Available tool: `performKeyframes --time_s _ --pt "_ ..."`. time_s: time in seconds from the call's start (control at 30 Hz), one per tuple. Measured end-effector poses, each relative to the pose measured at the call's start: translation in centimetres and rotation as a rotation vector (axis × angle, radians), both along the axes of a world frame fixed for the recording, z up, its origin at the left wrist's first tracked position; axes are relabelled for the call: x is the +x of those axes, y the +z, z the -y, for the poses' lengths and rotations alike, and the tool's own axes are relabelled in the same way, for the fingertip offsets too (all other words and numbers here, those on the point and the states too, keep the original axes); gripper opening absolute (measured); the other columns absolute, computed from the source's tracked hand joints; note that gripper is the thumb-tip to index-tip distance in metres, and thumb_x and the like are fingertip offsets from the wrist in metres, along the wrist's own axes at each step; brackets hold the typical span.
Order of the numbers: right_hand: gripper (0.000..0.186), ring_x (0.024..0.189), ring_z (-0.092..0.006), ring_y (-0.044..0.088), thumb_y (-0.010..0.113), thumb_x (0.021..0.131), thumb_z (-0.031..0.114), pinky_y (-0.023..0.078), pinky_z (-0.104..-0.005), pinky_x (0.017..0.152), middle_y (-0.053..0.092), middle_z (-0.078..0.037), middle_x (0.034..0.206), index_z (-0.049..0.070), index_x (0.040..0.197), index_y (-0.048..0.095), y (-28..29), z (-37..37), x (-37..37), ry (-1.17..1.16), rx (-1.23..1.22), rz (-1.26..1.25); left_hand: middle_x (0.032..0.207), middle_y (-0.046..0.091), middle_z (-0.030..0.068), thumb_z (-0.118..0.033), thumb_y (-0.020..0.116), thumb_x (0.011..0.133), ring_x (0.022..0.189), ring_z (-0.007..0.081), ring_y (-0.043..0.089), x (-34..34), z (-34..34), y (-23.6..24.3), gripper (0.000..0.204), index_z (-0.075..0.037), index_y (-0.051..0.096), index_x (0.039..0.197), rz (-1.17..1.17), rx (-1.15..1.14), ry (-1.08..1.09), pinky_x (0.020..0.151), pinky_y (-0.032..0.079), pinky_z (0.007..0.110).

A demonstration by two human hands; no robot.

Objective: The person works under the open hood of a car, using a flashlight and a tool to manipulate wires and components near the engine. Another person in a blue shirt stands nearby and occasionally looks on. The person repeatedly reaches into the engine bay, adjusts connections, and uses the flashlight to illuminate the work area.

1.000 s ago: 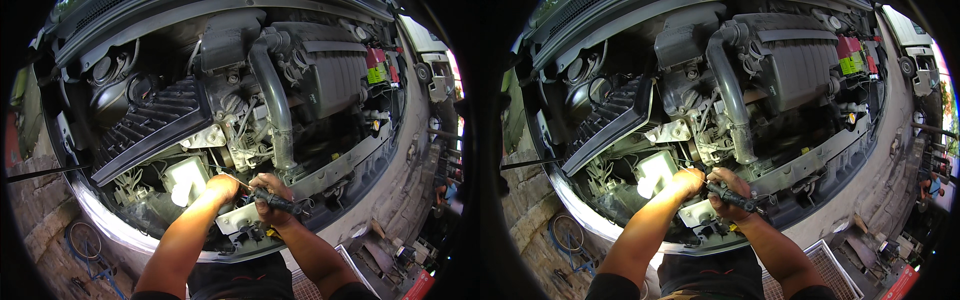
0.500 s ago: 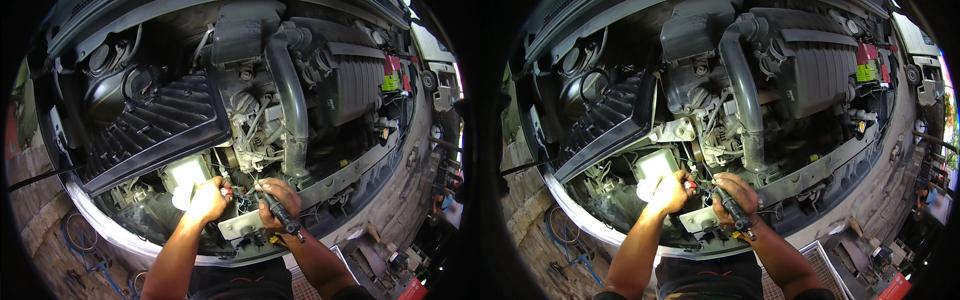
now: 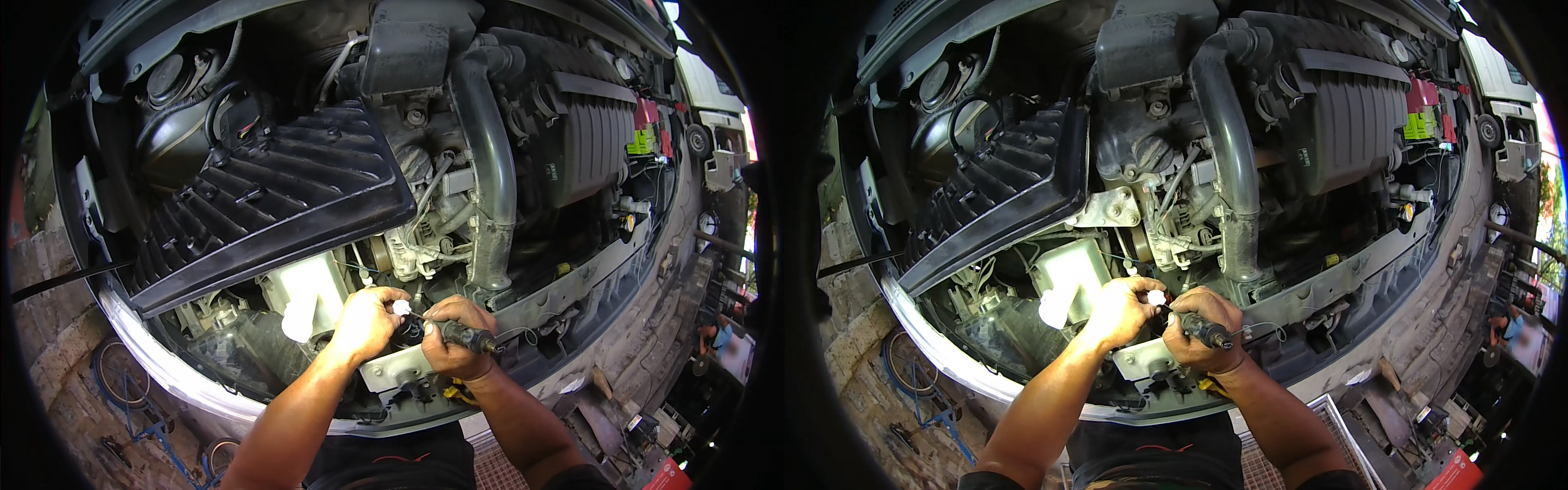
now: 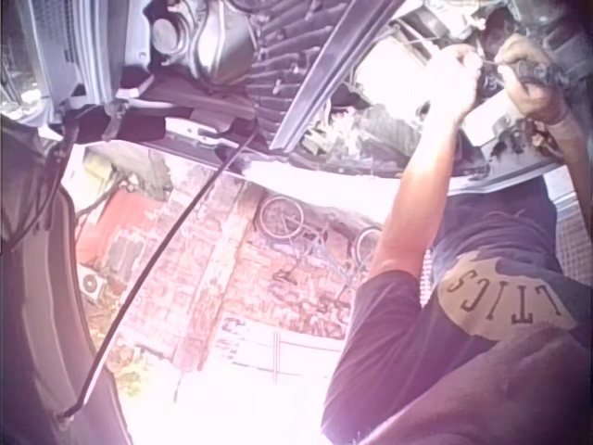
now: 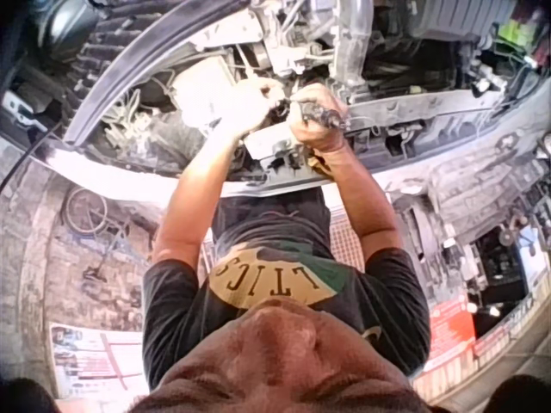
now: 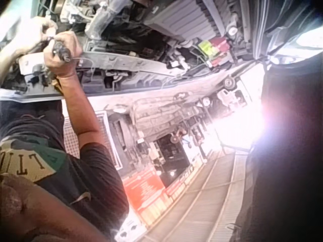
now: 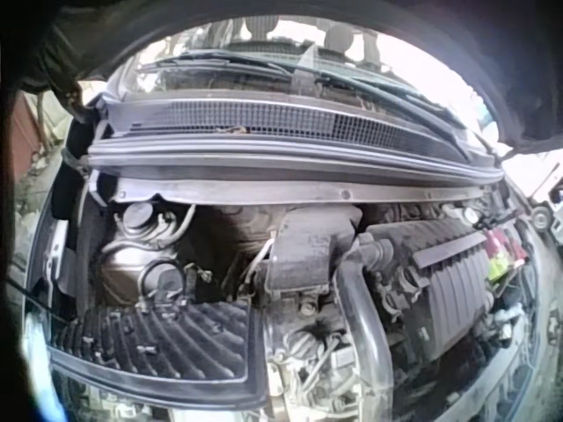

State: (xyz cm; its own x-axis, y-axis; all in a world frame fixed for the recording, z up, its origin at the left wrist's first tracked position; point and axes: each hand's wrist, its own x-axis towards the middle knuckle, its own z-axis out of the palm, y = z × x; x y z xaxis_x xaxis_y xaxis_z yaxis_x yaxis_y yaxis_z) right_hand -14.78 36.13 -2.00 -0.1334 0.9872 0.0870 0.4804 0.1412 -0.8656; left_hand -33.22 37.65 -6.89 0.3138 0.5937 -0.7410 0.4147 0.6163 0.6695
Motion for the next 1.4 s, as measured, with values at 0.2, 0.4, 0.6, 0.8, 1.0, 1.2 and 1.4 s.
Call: performKeyframes --time_s 0.2,0.4,0.6,0.8,1.0,1.2,1.4 --pt "0.023 0.07 -0.0299 0.073 0.073 0.074 -0.002 0.06 -0.0384 0.066 0.071 -0.015 0.084 0.003 0.094 0.063 0.1 0.1 -0.3 -0.015 -0.052 0.027 0.112 0.08 0.0195 -0.002 0.077 0.087 0.105 0.0307 0.079 -0.2 0.0 0.5 0.036 -0.003 0.079 0.122 -0.002 0.052 0.043 0.095 0.06 0.038" --pt "0.02 0.071 -0.0269 0.073 0.071 0.076 -0.003 0.06 -0.0362 0.067 0.072 -0.015 0.084 0.003 0.093 0.063 0.1 0.1 -0.6 -0.013 -0.054 0.069 0.11 0.08 0.0211 -0.004 0.077 0.087 0.105 0.034 0.078 0.0 0.2 0.5 0.033 -0.004 0.08 0.12 -0.017 0.127 -0.008 0.096 0.059 0.039" --pt "0.02 0.071 -0.027 0.073 0.071 0.076 -0.004 0.06 -0.0364 0.068 0.072 -0.015 0.084 0.003 0.093 0.063 0.2 0.1 -0.7 -0.003 -0.073 0.086 0.109 0.08 0.0218 -0.005 0.075 0.089 0.102 0.0347 0.079 -0.2 -0.3 1.0 0.03 -0.004 0.081 0.119 -0.045 0.12 0.019 0.095 0.06 0.04" --pt "0.021 0.071 -0.0273 0.074 0.073 0.076 -0.004 0.059 -0.0372 0.067 0.072 -0.014 0.084 0.003 0.094 0.063 0.0 0.0 -0.7 0.014 -0.116 0.133 0.11 0.08 0.0214 -0.007 0.074 0.092 0.103 0.0357 0.078 -0.2 -0.3 1.1 0.027 -0.004 0.081 0.118 -0.029 0.152 -0.009 0.096 0.06 0.041" --pt "0.024 0.072 -0.028 0.074 0.073 0.076 -0.004 0.059 -0.0381 0.066 0.072 -0.013 0.083 0.004 0.096 0.063 -0.1 -0.2 -0.9 0.025 -0.102 0.181 0.111 0.08 0.0222 -0.009 0.074 0.094 0.105 0.036 0.078 -0.4 -0.6 1.5 0.026 -0.003 0.081 0.119 -0.065 0.179 -0.01 0.096 0.06 0.041" --pt "0.023 0.072 -0.0271 0.074 0.073 0.077 -0.004 0.06 -0.0375 0.067 0.072 -0.013 0.084 0.004 0.096 0.062 -0.1 -0.2 -1.0 0.034 -0.094 0.169 0.111 0.08 0.0228 -0.007 0.075 0.092 0.105 0.0355 0.079 -0.4 -0.4 1.1 0.028 -0.002 0.08 0.119 -0.051 0.197 0.0 0.096 0.06 0.04" --pt "0.021 0.077 -0.0263 0.075 0.072 0.081 -0.004 0.062 -0.0376 0.071 0.072 -0.016 0.087 0.003 0.098 0.062 -0.1 0.2 -0.6 -0.035 -0.035 0.042 0.109 0.08 0.0229 -0.008 0.076 0.093 0.102 0.0344 0.079 -0.2 -0.1 0.5 0.026 -0.001 0.081 0.118 -0.019 0.196 0.006 0.093 0.06 0.04"
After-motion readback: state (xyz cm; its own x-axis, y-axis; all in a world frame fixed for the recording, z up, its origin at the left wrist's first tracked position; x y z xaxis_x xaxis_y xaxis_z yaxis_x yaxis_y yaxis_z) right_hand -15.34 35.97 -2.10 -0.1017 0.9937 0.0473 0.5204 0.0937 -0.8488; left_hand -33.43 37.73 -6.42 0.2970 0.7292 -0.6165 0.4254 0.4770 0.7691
